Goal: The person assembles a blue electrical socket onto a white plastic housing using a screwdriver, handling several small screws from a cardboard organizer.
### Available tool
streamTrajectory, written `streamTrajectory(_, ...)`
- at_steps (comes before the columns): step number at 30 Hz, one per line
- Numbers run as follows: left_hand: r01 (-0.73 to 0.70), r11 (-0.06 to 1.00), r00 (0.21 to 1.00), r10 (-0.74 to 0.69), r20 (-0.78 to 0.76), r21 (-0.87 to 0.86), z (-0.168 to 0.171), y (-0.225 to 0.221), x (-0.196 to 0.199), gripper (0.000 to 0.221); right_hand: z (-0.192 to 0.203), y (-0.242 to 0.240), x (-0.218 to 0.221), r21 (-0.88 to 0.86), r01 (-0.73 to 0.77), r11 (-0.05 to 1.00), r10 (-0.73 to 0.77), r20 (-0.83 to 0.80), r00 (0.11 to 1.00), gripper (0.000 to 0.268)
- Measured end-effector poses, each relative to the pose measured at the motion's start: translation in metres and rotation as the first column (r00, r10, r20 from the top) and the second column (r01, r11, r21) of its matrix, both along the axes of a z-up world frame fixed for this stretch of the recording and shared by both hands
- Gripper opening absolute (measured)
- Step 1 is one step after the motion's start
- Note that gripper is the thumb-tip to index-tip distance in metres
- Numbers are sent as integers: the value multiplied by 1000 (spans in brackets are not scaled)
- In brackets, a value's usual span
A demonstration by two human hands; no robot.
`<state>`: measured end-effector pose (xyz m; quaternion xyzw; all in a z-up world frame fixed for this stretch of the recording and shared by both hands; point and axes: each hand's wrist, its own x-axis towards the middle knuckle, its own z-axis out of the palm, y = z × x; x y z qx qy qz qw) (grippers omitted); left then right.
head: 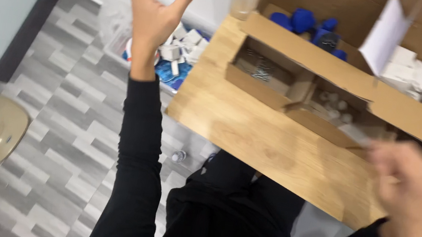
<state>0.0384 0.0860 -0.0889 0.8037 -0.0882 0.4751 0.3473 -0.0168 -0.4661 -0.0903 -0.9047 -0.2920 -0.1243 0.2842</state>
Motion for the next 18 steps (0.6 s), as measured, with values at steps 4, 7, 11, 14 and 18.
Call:
streamTrajectory(4, -170, 976, 967, 139, -213, -137, -147, 83, 34, 18, -43, 49, -35, -239, -79, 968, 120, 162, 979, 7)
streamTrajectory(7, -320, 944, 846, 246, -473, -80, -320, 138, 30, 34, -70, 57, -46, -253, -70, 965, 118, 179, 977, 11)
streamTrajectory(11, -406, 914, 398, 199, -895, 22, -401, 134, 20, 68, -107, 29, -52, -378, 105, 920, 10, 290, 957, 15)
streamTrajectory(14, -468, 884, 253, 145, -957, 10, -408, 116, 13, 80, -127, -2, -59, -336, 173, 926, -78, 276, 958, 19)
streamTrajectory(18, -501, 865, 305, 136, -942, -37, -423, 119, 39, 80, -146, -25, -66, -279, 192, 941, -87, 349, 933, 13)
